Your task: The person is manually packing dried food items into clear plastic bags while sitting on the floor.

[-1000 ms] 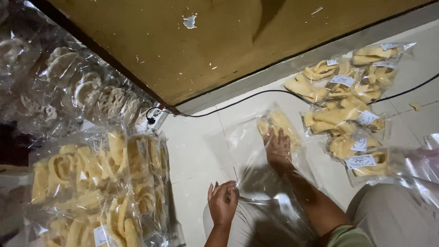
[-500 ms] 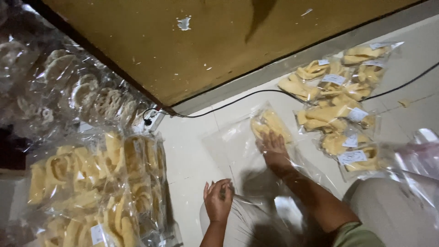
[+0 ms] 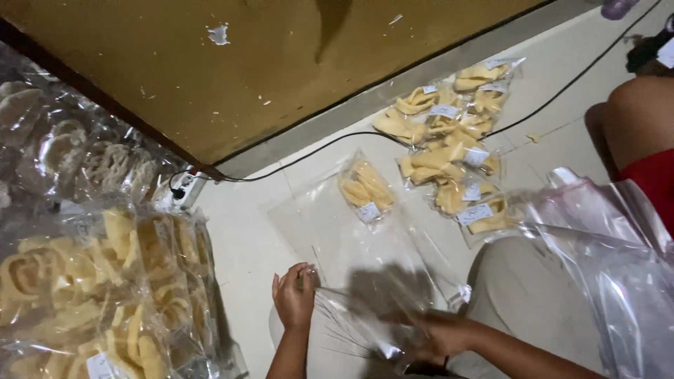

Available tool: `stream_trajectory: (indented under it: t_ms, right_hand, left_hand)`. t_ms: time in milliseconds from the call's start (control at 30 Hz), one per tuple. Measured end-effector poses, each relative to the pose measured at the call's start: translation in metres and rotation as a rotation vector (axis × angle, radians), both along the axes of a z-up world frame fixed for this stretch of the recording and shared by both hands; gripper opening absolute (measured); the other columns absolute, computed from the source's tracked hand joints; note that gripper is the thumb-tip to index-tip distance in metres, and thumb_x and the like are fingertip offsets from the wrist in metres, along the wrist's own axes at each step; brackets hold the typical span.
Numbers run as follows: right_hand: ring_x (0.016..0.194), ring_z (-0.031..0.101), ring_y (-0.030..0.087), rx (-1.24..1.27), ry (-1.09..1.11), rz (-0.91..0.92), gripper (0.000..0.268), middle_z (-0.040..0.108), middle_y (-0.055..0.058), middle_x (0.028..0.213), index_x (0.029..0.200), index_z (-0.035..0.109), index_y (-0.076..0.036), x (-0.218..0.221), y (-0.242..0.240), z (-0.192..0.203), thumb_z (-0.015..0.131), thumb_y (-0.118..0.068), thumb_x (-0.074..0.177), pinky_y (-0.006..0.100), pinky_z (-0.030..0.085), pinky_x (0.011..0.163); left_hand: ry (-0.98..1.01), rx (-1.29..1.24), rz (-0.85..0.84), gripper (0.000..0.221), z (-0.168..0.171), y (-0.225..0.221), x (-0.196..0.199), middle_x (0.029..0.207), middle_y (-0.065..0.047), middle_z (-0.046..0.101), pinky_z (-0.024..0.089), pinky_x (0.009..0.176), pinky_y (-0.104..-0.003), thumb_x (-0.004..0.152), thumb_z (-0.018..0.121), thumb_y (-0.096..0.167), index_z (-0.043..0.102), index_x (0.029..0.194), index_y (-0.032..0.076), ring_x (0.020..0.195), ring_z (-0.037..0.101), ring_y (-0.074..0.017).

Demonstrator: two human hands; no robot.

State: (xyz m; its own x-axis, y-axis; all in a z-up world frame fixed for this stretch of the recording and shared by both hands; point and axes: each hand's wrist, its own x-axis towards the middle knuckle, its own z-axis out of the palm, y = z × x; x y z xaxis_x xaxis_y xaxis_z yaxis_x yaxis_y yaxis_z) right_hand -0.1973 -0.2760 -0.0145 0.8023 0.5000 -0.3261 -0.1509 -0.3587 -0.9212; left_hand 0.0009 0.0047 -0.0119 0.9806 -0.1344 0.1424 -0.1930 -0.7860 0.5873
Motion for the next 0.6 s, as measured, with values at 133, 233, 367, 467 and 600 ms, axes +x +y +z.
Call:
stream_trajectory:
  t_ms: [133,233,367,467,600]
  right_hand:
    - [0.114,0.073,0.014,0.072,0.204,0.037,0.057,0.076,0.001,0.130,0.134,0.068,-0.015,-0.008,-0.045,0.077,0.072,-0.050,0.089,0.029,0.059,0.096]
    - [0.121,0.076,0.037,0.252,0.226,-0.486,0.066,0.080,0.021,0.129,0.128,0.075,-0.005,0.002,-0.119,0.041,0.071,-0.049,0.079,0.055,0.057,0.105]
    - [0.070,0.061,0.025,0.019,0.232,-1.031,0.024,0.067,0.018,0.087,0.109,0.076,0.009,0.049,-0.143,0.040,0.065,-0.010,0.098,0.035,0.057,0.065]
    - [0.146,0.043,0.027,-1.135,-0.088,-0.531,0.026,0.049,0.007,0.156,0.112,0.079,-0.023,0.071,-0.144,0.002,0.064,-0.033,0.094,0.040,0.042,0.117]
    - [0.158,0.019,0.038,-1.225,-0.235,-0.490,0.042,0.025,0.009,0.169,0.126,0.067,-0.012,0.094,-0.152,-0.083,0.042,-0.035,0.101,0.057,0.016,0.129]
  left_hand:
    - [0.091,-0.008,0.024,0.020,0.008,-0.001,-0.003,0.095,0.005,0.081,0.027,0.125,-0.034,0.095,0.064,0.021,0.075,0.111,0.017,0.096,0.071,-0.0108]
    - [0.022,-0.005,0.008,0.024,0.000,0.001,-0.004,0.092,0.002,0.080,0.028,0.125,-0.038,0.094,0.064,0.021,0.074,0.115,0.017,0.093,0.072,-0.0131]
    - [0.073,0.012,0.043,0.031,0.004,-0.003,-0.001,0.084,0.004,0.078,0.027,0.127,-0.037,0.094,0.063,0.020,0.070,0.124,0.018,0.088,0.072,-0.0113]
    - [0.156,-0.006,0.066,0.034,0.005,-0.003,-0.002,0.092,0.001,0.081,0.022,0.129,-0.035,0.097,0.055,0.027,0.067,0.128,0.020,0.105,0.072,-0.0111]
    - [0.149,0.018,0.087,0.033,0.007,-0.004,-0.001,0.090,0.002,0.082,0.023,0.129,-0.035,0.096,0.058,0.023,0.066,0.128,0.019,0.091,0.074,-0.0105]
